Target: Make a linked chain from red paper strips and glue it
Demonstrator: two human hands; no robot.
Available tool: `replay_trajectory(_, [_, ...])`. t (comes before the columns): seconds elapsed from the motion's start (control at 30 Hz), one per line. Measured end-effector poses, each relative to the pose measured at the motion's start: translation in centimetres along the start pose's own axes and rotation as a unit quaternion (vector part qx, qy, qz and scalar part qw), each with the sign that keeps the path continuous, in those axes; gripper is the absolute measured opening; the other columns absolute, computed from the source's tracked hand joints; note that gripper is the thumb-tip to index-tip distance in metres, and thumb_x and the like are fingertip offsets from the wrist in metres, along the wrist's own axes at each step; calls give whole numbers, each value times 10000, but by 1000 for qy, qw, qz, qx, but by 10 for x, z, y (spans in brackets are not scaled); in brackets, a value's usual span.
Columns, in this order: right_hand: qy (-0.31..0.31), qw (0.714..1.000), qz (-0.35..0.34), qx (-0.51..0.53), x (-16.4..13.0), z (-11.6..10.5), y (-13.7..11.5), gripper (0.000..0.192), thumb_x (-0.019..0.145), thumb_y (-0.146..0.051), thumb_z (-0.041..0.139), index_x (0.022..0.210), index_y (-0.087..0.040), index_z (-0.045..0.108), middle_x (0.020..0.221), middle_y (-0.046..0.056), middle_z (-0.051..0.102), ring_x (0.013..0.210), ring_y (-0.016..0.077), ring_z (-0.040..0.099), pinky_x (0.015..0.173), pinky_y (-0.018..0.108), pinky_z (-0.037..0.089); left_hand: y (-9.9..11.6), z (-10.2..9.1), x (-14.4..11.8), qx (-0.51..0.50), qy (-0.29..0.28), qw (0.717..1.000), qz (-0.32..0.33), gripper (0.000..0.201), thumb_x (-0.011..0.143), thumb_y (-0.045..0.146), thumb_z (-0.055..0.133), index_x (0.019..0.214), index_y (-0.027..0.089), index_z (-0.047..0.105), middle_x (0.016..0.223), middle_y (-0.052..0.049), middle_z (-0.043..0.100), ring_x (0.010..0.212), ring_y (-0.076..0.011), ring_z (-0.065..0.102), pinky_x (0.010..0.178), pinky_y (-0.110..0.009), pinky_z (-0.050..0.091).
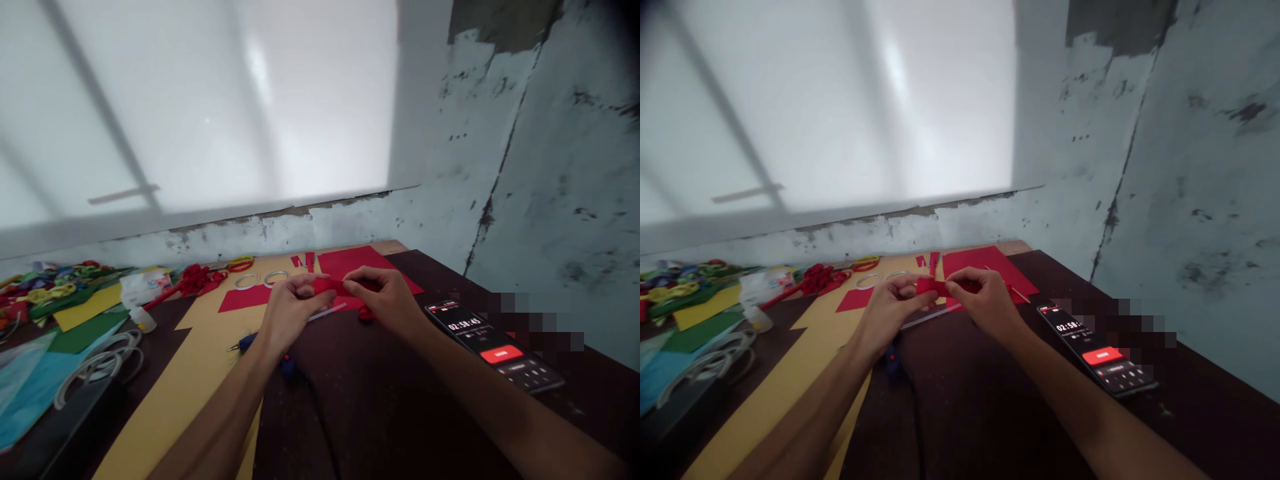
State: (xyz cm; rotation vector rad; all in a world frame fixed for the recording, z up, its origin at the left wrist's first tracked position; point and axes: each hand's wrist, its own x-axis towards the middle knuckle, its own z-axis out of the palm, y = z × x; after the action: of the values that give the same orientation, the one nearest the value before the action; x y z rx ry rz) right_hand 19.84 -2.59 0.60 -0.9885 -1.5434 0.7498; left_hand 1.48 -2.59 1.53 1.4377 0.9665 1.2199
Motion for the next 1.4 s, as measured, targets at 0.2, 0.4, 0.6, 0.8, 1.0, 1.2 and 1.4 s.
replay_trajectory(0.2, [34,999,-12,14,3,0,3,158,768,-317,682,779,-167,731,769,38,716,746,176,653,700,293,516,5,2,-1,-23,-16,1000,-11,347,739,277,777,1061,168,703,718,-8,706,711,-130,685,762,-266,549])
replay_trajectory(0.4, [51,998,22,17,4,-1,3,189,752,-350,695,776,-168,738,786,54,735,783,203,675,734,320,520,6,-1,0,-37,-46,998,-16,465,795,274,722,1234,162,622,831,-67,756,822,-179,723,840,-326,551])
replay_trajectory(0.6, [18,1000,8,-12,4,-3,-1,172,757,-334,685,755,-169,733,770,54,726,765,203,662,720,323,520,5,-8,3,5,-73,997,-37,536,798,311,728,1293,166,583,813,-70,750,801,-178,720,812,-321,555])
replay_trajectory(0.8, [-53,998,-25,-24,1,0,-1,144,795,-289,653,793,-173,739,783,43,724,764,182,664,732,306,519,-2,-9,4,117,-91,989,19,331,812,486,672,827,168,760,761,-69,734,676,-159,662,657,-258,537])
replay_trajectory(1.0, [-71,997,-13,-18,2,0,0,153,805,-302,658,814,-174,741,785,37,724,734,164,656,682,284,514,2,-9,1,158,-72,984,37,343,837,473,636,740,170,764,666,-52,707,605,-148,625,604,-234,487])
replay_trajectory(1.2, [-173,984,30,23,2,-5,3,181,793,-335,694,874,-180,741,826,41,735,727,146,654,600,236,487,4,-11,-1,214,-90,971,59,321,847,421,630,668,176,736,612,-31,675,553,-133,591,527,-216,430])
replay_trajectory(1.4, [-211,973,64,62,2,-6,5,268,770,-365,724,965,-180,738,889,59,742,720,138,650,554,219,461,7,-7,-3,230,-92,966,74,332,855,395,616,625,177,716,584,-23,661,542,-124,589,534,-209,439])
